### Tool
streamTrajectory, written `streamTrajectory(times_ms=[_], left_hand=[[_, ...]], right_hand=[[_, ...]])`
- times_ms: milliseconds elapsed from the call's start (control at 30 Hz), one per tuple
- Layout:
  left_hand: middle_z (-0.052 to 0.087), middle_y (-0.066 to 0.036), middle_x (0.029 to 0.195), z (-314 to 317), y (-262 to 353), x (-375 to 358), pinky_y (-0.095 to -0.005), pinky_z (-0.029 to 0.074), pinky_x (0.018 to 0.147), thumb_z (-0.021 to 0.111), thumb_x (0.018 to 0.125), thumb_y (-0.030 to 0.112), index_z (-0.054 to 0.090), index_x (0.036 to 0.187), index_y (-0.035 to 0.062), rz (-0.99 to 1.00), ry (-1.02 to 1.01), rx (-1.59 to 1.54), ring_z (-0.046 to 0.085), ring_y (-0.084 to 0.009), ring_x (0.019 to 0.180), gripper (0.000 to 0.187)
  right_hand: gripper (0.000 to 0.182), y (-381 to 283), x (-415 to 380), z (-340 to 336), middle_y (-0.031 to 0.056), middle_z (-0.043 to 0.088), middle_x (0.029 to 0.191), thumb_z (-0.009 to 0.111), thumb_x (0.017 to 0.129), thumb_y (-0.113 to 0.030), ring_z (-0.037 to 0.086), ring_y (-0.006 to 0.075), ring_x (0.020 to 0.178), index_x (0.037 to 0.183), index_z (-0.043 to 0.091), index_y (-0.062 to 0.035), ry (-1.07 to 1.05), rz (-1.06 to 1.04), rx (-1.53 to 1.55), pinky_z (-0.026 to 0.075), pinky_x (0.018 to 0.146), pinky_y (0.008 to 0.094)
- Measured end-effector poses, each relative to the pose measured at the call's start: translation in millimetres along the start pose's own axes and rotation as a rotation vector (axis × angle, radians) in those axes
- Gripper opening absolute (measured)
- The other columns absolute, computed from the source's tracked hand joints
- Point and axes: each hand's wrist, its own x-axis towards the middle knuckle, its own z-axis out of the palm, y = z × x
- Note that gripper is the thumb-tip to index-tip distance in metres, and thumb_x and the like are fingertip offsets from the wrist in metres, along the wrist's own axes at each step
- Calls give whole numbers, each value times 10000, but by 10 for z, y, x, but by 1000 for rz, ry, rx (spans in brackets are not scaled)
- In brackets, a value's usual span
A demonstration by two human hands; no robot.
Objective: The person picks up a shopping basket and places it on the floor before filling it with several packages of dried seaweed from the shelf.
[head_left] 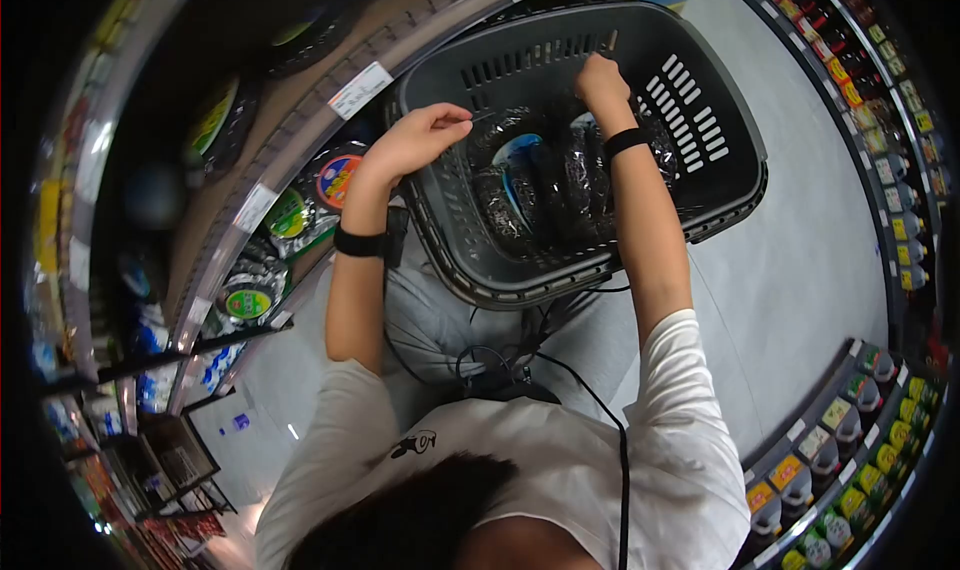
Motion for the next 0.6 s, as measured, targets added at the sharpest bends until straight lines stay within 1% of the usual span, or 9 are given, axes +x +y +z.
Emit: streamTrajectory(times_ms=[33, 100, 167, 233, 300, 367, 400, 467, 600], left_hand=[[587, -65, 999, 41, -32, 40, -246, 396, 830, 557, 854, 260, 540, 1112, 12, -47, -36, -21, 529, -138, 932, 359], [586, -78, 979, 126, -131, 144, -249, 406, 800, 566, 847, 290, 535, 1115, 16, -9, 24, 191, 532, -138, 901, 384], [583, -97, 957, 109, 215, 133, -260, 412, 778, 562, 847, 324, 527, 1118, 19, -66, -37, 207, 531, -141, 879, 410], [575, -88, 910, 70, 107, 184, -260, 417, 714, 556, 845, 354, 511, 1126, 19, -56, -70, 57, 514, -129, 805, 440], [595, -190, 996, 139, 117, 141, -330, 422, 809, 549, 821, 396, 509, 1126, 27, -56, 47, 123, 580, -287, 874, 480], [585, -182, 1039, 101, 425, 98, -372, 365, 899, 549, 815, 414, 493, 1154, 51, -337, -174, 75, 570, -286, 902, 499], [537, -164, 1139, 145, 402, 79, -312, 374, 895, 551, 842, 349, 493, 1163, 53, -290, -184, 112, 491, -249, 1086, 440], [528, -165, 1160, 191, 319, 86, -322, 347, 925, 545, 841, 360, 493, 1168, 67, -331, -211, 152, 474, -263, 1116, 443], [524, -155, 1183, 281, 323, -8, -445, 68, 1033, 509, 842, 422, 479, 1199, 89, -417, -207, 220, 428, -278, 1175, 488]], right_hand=[[266, -6, 13, 19, 196, 586, 1043, 535, 780, -160, 565, 360, 978, 1014, 591, -46, 48, -25, -28, 473, 804, 423], [271, 21, 4, 34, 204, 598, 992, 547, 779, -202, 575, 370, 940, 992, 576, -36, 86, -48, -59, 478, 784, 429], [319, -19, 20, -9, 211, 601, 954, 568, 776, -265, 575, 376, 913, 989, 551, -28, 89, -51, -45, 477, 770, 444], [320, -46, 16, -29, 222, 608, 885, 573, 778, -288, 587, 385, 854, 956, 548, -23, 114, -68, -54, 486, 728, 448], [258, -13, 9, -71, 228, 613, 844, 564, 780, -230, 602, 391, 815, 906, 555, -5, 117, -81, -52, 495, 706, 452], [227, 31, -6, -60, 232, 607, 786, 552, 774, -194, 608, 384, 760, 884, 550, 4, 200, -128, -75, 499, 664, 447], [209, 67, -15, -30, 229, 604, 774, 544, 767, -173, 611, 377, 754, 877, 550, 5, 225, -127, -90, 503, 650, 440], [271, 64, 6, -10, 202, 599, 822, 567, 789, -232, 598, 360, 770, 940, 528, -11, 256, -75, -166, 496, 641, 440], [184, -93, -66, 39, 175, 589, 764, 543, 740, -124, 607, 334, 712, 881, 542, -5, 326, -127, -162, 496, 630, 428]])
